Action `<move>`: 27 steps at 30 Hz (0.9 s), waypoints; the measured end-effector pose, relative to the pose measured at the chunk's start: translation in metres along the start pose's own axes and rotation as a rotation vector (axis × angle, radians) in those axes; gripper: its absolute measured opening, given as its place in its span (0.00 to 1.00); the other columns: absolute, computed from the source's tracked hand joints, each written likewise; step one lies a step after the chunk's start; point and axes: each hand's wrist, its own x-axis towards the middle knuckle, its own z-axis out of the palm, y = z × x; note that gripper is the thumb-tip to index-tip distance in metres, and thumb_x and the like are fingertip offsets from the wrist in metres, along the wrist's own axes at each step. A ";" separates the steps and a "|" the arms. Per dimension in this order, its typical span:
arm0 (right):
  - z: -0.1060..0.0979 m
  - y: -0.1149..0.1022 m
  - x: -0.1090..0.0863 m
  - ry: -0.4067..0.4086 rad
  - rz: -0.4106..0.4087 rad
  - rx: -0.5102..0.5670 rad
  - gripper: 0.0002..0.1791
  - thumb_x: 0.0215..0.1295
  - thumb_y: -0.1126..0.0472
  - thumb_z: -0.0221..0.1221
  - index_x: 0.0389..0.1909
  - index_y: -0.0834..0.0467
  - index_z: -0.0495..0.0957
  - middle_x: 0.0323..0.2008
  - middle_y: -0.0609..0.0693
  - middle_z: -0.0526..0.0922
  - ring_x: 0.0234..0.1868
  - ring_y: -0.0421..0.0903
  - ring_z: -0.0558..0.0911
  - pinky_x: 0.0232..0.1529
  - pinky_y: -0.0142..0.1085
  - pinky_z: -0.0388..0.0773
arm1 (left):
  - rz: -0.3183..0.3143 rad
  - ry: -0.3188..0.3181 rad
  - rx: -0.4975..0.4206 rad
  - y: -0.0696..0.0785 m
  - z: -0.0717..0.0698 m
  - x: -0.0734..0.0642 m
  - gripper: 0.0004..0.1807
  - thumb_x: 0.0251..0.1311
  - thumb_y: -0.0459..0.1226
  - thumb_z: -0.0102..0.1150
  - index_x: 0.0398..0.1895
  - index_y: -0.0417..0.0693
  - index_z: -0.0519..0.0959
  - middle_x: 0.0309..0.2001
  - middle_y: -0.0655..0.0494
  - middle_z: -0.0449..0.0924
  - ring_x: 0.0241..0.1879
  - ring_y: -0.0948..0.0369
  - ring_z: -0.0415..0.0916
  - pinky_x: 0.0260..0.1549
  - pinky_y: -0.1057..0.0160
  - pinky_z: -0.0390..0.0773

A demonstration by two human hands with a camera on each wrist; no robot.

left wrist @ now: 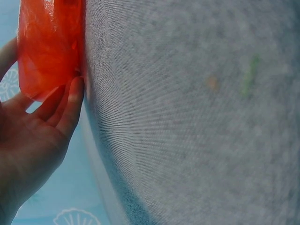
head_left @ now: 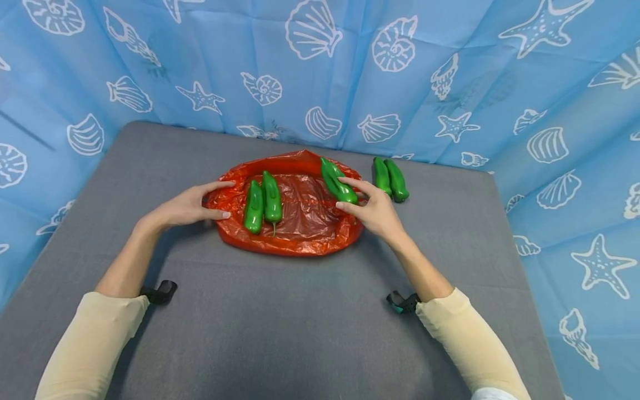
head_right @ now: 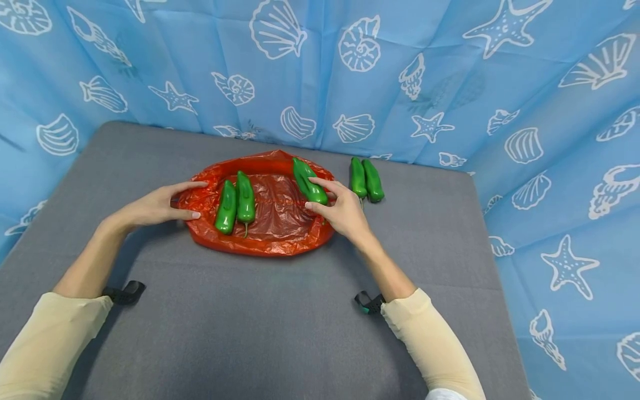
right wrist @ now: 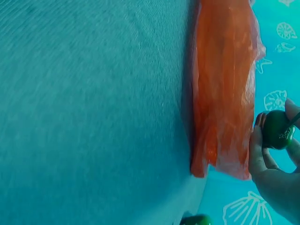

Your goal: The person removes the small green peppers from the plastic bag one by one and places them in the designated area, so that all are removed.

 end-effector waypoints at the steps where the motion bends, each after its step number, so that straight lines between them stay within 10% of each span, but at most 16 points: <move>1: -0.002 0.000 -0.001 0.004 -0.001 0.002 0.30 0.63 0.56 0.68 0.67 0.46 0.74 0.60 0.50 0.76 0.28 0.48 0.74 0.26 0.32 0.71 | 0.000 -0.001 0.004 0.000 0.000 0.000 0.43 0.65 0.46 0.64 0.78 0.51 0.55 0.74 0.36 0.53 0.61 0.44 0.64 0.62 0.37 0.61; 11: -0.021 0.007 -0.008 0.039 0.010 0.002 0.32 0.63 0.61 0.68 0.68 0.52 0.72 0.62 0.56 0.75 0.38 0.51 0.80 0.29 0.29 0.74 | -0.006 -0.018 0.005 0.002 0.000 -0.002 0.43 0.65 0.47 0.63 0.79 0.52 0.53 0.67 0.37 0.61 0.31 0.53 0.76 0.52 0.46 0.67; 19: -0.040 0.016 -0.014 0.115 0.032 -0.068 0.32 0.62 0.57 0.69 0.67 0.46 0.74 0.61 0.55 0.77 0.44 0.50 0.83 0.32 0.29 0.77 | -0.011 -0.016 0.007 0.001 0.000 -0.001 0.44 0.65 0.47 0.63 0.79 0.52 0.53 0.71 0.35 0.57 0.41 0.46 0.75 0.55 0.42 0.67; 27: -0.053 0.022 -0.016 0.172 0.043 -0.086 0.32 0.61 0.57 0.69 0.67 0.46 0.74 0.60 0.57 0.77 0.42 0.51 0.82 0.31 0.28 0.76 | -0.018 -0.024 0.002 0.001 0.000 0.000 0.44 0.65 0.48 0.63 0.79 0.53 0.52 0.69 0.35 0.59 0.29 0.52 0.76 0.46 0.51 0.71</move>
